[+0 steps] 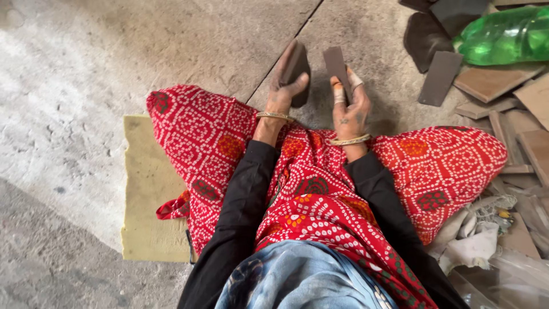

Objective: The person sits on a foam mat and sands the edges of small dark pottery pieces using a sanding block. They repeatedly rub the block against the edges, flip the pieces, and place finished items into a nearby stack.

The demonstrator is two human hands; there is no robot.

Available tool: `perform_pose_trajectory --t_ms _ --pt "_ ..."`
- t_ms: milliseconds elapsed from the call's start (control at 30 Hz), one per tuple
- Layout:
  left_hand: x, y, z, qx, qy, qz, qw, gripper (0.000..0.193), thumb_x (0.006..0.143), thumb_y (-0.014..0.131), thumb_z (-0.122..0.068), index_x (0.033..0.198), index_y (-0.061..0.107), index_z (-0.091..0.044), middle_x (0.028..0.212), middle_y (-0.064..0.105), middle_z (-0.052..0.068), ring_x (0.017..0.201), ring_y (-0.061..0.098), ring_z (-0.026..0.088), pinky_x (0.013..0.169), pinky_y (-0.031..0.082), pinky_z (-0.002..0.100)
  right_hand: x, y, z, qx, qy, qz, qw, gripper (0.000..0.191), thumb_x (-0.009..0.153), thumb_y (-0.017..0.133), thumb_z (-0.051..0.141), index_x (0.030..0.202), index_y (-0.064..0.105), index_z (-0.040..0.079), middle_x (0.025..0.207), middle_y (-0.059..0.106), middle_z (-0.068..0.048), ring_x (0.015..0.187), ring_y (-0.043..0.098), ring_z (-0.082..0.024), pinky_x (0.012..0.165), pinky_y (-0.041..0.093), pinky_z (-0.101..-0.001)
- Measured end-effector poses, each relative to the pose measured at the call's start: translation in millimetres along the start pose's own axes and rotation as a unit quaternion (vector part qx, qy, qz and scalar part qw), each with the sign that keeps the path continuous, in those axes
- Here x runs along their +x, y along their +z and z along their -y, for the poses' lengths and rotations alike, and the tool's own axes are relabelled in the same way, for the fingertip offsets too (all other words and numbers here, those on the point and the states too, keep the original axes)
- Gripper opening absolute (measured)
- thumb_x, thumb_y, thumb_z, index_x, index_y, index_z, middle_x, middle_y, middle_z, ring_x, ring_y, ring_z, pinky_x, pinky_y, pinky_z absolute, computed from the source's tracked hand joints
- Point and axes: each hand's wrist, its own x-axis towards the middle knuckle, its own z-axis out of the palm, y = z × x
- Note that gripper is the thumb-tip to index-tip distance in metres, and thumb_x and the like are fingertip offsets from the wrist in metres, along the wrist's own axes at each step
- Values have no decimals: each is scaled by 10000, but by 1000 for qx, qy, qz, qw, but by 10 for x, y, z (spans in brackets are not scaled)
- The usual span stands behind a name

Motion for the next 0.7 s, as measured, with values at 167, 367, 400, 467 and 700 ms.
perform_pose_trajectory --t_ms 167,367,400,467,700 --pt "136 -116 49 -252 -50 -15 966 1023 871 581 -763 1590 368 -67 1407 555 218 1321 532 370 1091 523 526 -43 206 -145 -126 -3 146 981 487 1038 634 193 1510 554 103 1387 626 -201 1239 624 -273 1030 560 -393" --pt "170 -170 61 -297 -95 -51 949 1170 862 408 -874 1578 331 48 1449 519 274 1332 543 402 1096 537 530 -222 352 -19 -65 -139 227 962 485 1130 548 240 1584 463 92 1655 432 -115 1546 414 -366 1259 405 -472" --pt "167 -162 37 -311 -99 -33 945 1165 863 378 -875 1592 327 33 1492 497 276 1364 532 399 1108 532 533 -216 349 14 -55 -170 232 956 500 1137 539 262 1593 440 82 1679 388 -119 1575 371 -389 1285 374 -487" --pt "119 -107 -6 -321 -113 -2 940 1122 871 330 -864 1613 305 -24 1552 455 276 1408 506 402 1125 522 542 -171 345 75 -97 -181 238 949 554 1146 470 335 1613 388 47 1698 327 -149 1590 297 -400 1291 324 -511" --pt "97 -9 -159 -397 -53 100 911 905 988 320 -760 1648 276 -143 1600 416 249 1442 477 397 1181 469 580 -183 416 331 -184 -193 227 937 733 1125 310 538 1652 280 29 1725 225 -181 1601 181 -412 1292 250 -570"
